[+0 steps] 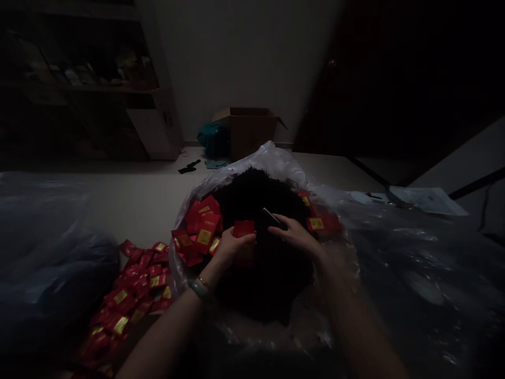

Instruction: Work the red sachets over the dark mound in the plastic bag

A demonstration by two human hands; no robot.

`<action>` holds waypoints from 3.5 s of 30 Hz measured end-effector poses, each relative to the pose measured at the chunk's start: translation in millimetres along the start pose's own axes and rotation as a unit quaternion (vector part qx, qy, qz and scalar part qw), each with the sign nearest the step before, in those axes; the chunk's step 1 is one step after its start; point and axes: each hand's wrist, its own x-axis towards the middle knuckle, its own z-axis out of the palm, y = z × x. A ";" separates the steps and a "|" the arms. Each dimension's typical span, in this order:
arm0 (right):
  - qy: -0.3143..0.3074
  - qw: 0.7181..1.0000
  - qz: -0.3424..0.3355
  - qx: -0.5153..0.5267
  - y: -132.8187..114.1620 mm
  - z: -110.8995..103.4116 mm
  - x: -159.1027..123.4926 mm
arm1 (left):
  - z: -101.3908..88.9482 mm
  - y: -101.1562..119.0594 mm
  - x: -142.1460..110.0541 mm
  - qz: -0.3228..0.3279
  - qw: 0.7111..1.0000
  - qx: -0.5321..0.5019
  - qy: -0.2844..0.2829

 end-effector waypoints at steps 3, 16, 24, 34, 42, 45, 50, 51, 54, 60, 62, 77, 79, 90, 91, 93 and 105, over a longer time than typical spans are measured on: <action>-0.025 0.999 -0.038 -0.008 -14.8 1.8 -6.5 | 2.0 -5.2 0.6 0.008 0.999 0.045 -0.006; -0.015 0.984 -0.043 -0.170 -28.3 13.0 -12.7 | 7.6 -6.0 -7.6 -0.003 0.996 0.043 -0.083; 0.013 0.979 -0.042 -0.198 -28.6 17.6 -11.7 | 7.4 -9.6 -4.9 -0.003 0.997 0.067 -0.047; 0.009 0.976 -0.055 -0.212 -26.7 19.5 -10.5 | 2.9 -11.3 -0.1 0.009 0.993 0.095 -0.068; 0.011 0.976 -0.045 -0.215 -24.1 19.8 -7.8 | 1.9 -10.4 1.3 0.001 0.992 0.105 -0.072; 0.018 0.980 -0.029 -0.197 -23.3 20.4 -6.2 | 2.8 -8.2 0.8 0.000 0.992 0.104 -0.075; -0.020 0.990 -0.036 -0.134 -26.9 15.5 -7.2 | 4.2 -7.2 0.6 -0.006 0.993 0.093 -0.074; -0.029 0.991 -0.041 -0.121 -27.6 13.6 -7.9 | 3.9 -7.2 1.1 -0.006 0.993 0.088 -0.076; -0.043 0.993 -0.055 -0.096 -27.8 7.8 -10.0 | 2.5 -6.1 3.3 -0.009 0.994 0.079 -0.079; -0.034 0.995 -0.061 -0.071 -26.3 4.5 -10.9 | 4.2 -2.8 4.2 -0.017 0.995 0.072 -0.074; -0.048 0.995 -0.059 -0.069 -26.0 6.7 -9.5 | 5.8 -4.1 3.4 -0.014 0.994 0.075 -0.078; -0.019 0.963 -0.097 -0.252 -16.2 23.9 0.1 | 10.4 -11.3 -1.9 0.001 0.987 0.117 -0.107; -0.019 0.954 -0.098 -0.284 -15.7 23.1 0.3 | 8.6 -8.0 -1.0 0.003 0.987 0.114 -0.116; -0.028 0.948 -0.093 -0.304 -19.5 20.2 -0.7 | -2.4 0.5 8.0 0.007 0.984 0.128 -0.127; -0.030 0.947 -0.090 -0.306 -19.2 21.3 -0.3 | -2.4 -0.4 8.2 0.005 0.984 0.129 -0.121; -0.035 0.951 -0.079 -0.296 -18.9 23.4 0.3 | -2.0 -1.9 8.2 0.001 0.986 0.127 -0.104; 0.012 0.955 0.081 -0.284 -1.4 12.0 4.0 | -2.2 0.4 11.1 0.040 0.999 0.018 0.009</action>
